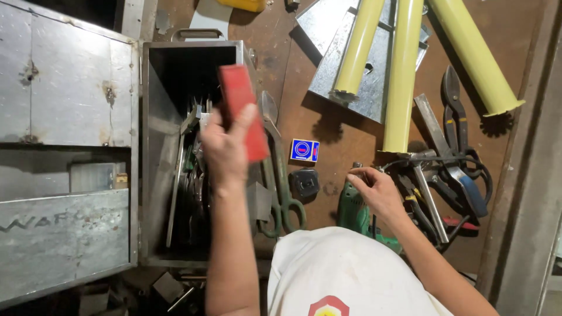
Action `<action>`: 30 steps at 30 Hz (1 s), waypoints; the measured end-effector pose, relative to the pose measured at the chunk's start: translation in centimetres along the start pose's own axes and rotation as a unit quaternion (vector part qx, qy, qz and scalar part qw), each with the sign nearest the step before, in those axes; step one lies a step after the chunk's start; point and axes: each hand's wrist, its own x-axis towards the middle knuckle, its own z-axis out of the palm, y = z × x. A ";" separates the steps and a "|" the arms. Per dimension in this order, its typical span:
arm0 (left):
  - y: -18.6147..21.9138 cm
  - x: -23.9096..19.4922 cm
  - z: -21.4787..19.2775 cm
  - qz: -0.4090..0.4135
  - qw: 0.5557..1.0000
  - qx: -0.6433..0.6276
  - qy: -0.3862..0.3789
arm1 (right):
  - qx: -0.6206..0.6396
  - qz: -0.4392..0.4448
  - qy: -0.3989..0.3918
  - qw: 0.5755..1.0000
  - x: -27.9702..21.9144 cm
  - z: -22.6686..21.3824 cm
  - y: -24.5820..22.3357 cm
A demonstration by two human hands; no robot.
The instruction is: Fabricating and assembling yellow plastic-coated pipes on a workbench using various hand and power tools.
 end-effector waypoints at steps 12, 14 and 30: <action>-10.0 10.6 -6.3 0.081 0.893 0.442 0.035 | 0.165 -0.036 -0.102 0.980 -0.3 -1.3 0.3; -6.6 6.8 -3.8 0.179 0.856 0.482 0.062 | 0.150 -0.042 -0.087 0.984 0.1 -1.2 1.7; -7.4 -11.9 11.4 0.009 0.908 0.208 -0.364 | 0.236 -0.051 -0.018 0.970 -1.1 -2.8 3.5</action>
